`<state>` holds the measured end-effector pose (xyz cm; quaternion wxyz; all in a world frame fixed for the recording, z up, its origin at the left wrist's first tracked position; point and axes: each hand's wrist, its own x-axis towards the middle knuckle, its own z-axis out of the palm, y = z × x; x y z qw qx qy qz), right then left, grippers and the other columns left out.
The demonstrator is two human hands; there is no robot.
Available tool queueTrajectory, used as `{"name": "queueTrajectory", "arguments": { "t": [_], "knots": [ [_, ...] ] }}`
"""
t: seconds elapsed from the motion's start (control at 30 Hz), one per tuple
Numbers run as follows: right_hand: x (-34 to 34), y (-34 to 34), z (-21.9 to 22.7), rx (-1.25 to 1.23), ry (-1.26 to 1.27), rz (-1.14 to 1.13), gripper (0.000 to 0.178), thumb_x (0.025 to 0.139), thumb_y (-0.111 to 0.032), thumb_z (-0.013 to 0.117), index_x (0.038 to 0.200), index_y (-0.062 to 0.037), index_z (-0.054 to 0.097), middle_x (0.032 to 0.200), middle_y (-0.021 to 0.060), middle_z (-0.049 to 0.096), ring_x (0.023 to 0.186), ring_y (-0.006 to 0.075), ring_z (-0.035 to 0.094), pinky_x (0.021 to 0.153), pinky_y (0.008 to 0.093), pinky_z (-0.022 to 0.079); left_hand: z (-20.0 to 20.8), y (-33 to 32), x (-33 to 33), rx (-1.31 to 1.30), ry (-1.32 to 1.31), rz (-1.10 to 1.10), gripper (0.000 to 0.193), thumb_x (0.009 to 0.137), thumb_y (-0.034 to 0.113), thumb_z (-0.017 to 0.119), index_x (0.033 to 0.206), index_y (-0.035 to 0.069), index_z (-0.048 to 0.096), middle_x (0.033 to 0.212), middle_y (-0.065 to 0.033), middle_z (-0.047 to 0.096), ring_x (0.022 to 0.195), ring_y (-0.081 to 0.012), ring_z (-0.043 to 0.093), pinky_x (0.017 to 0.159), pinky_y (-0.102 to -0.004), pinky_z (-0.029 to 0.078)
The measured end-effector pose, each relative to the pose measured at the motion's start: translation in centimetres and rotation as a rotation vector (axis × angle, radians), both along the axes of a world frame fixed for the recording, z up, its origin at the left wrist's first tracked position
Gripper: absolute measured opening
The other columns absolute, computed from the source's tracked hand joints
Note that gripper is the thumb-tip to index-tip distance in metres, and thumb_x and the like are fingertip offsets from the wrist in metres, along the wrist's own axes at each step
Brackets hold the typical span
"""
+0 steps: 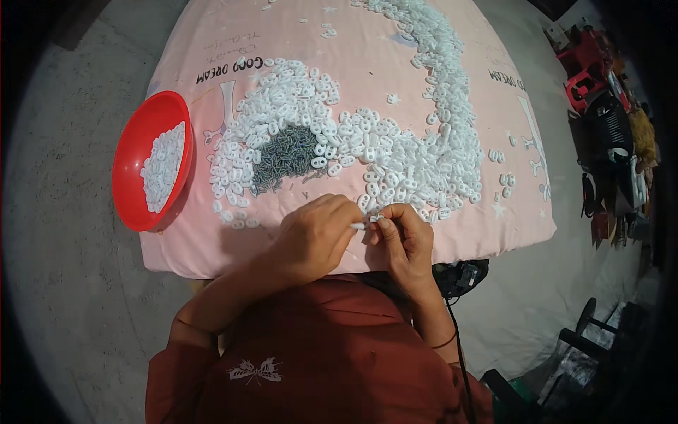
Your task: The person assembles small plastic pieces by inserting metal components into them by hand on a table.
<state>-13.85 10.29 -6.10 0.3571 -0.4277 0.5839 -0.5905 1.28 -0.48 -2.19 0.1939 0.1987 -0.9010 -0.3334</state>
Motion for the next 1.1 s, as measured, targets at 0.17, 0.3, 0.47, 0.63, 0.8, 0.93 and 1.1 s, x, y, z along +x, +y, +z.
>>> {"name": "queueTrajectory", "arguments": {
  "t": [0.17, 0.3, 0.47, 0.63, 0.8, 0.93, 1.1],
  "knots": [
    [-0.1, 0.1, -0.3, 0.001, 0.013, 0.032, 0.006, 0.096, -0.003, 0.055, 0.093, 0.0011, 0.058, 0.070, 0.0060, 0.061, 0.061, 0.0117, 0.060, 0.058, 0.0247, 0.048, 0.7, -0.9, -0.5, 0.253, 0.014, 0.150, 0.013, 0.085, 0.000, 0.062, 0.098, 0.000, 0.058, 0.081, -0.0113, 0.062, 0.070, -0.0228, 0.064, 0.062, -0.0317, 0.051],
    [-0.1, 0.0, 0.3, 0.022, 0.045, 0.058, 0.006, 0.096, -0.003, 0.055, 0.092, 0.0007, 0.058, 0.069, 0.0063, 0.061, 0.061, 0.0129, 0.060, 0.058, 0.0257, 0.048, -0.9, -1.1, -0.7, 0.665, 0.141, 0.183, 0.017, 0.092, 0.004, 0.059, 0.108, -0.002, 0.060, 0.085, -0.0052, 0.064, 0.078, -0.0085, 0.061, 0.069, -0.0246, 0.051],
    [-0.3, 0.0, 0.6, 0.025, 0.055, 0.075, 0.007, 0.096, -0.003, 0.055, 0.091, 0.0005, 0.058, 0.069, 0.0064, 0.061, 0.061, 0.0133, 0.059, 0.058, 0.0263, 0.047, 0.1, -1.0, -1.0, 1.025, 0.142, 0.150, 0.019, 0.095, 0.004, 0.055, 0.111, -0.006, 0.059, 0.091, -0.0041, 0.062, 0.082, -0.0083, 0.060, 0.074, -0.0223, 0.050],
    [-0.4, 0.0, 0.5, 0.039, 0.031, 0.069, 0.007, 0.096, -0.004, 0.055, 0.091, 0.0002, 0.057, 0.069, 0.0066, 0.061, 0.061, 0.0133, 0.058, 0.058, 0.0266, 0.047, 0.4, -1.1, -1.1, 1.077, 0.136, 0.155, 0.019, 0.095, 0.004, 0.055, 0.110, -0.006, 0.060, 0.090, -0.0042, 0.063, 0.081, -0.0081, 0.059, 0.074, -0.0222, 0.050],
    [-0.4, 0.0, 0.8, 0.048, 0.025, 0.070, 0.007, 0.097, -0.004, 0.055, 0.092, 0.0002, 0.057, 0.069, 0.0073, 0.061, 0.061, 0.0141, 0.058, 0.058, 0.0274, 0.047, 0.2, -0.8, -1.1, 1.065, 0.130, 0.161, 0.018, 0.094, 0.003, 0.056, 0.109, -0.006, 0.060, 0.088, -0.0041, 0.064, 0.080, -0.0082, 0.060, 0.073, -0.0223, 0.050],
    [-0.5, 0.0, 1.2, 0.066, 0.070, 0.073, 0.007, 0.097, -0.005, 0.054, 0.092, 0.0002, 0.057, 0.069, 0.0083, 0.061, 0.061, 0.0159, 0.059, 0.058, 0.0281, 0.047, 0.2, -0.7, -1.0, 0.974, 0.128, 0.146, 0.018, 0.095, 0.002, 0.055, 0.111, -0.006, 0.060, 0.093, -0.0053, 0.063, 0.083, -0.0086, 0.060, 0.076, -0.0233, 0.051],
    [-0.5, 0.0, 0.9, 0.043, 0.068, 0.075, 0.007, 0.096, -0.004, 0.054, 0.091, 0.0001, 0.057, 0.070, 0.0089, 0.061, 0.061, 0.0168, 0.060, 0.058, 0.0286, 0.047, 0.2, -0.4, -1.1, 0.896, 0.111, 0.164, 0.018, 0.095, -0.002, 0.054, 0.112, -0.007, 0.059, 0.098, -0.0067, 0.062, 0.086, -0.0094, 0.060, 0.079, -0.0245, 0.052]
  ]
}}
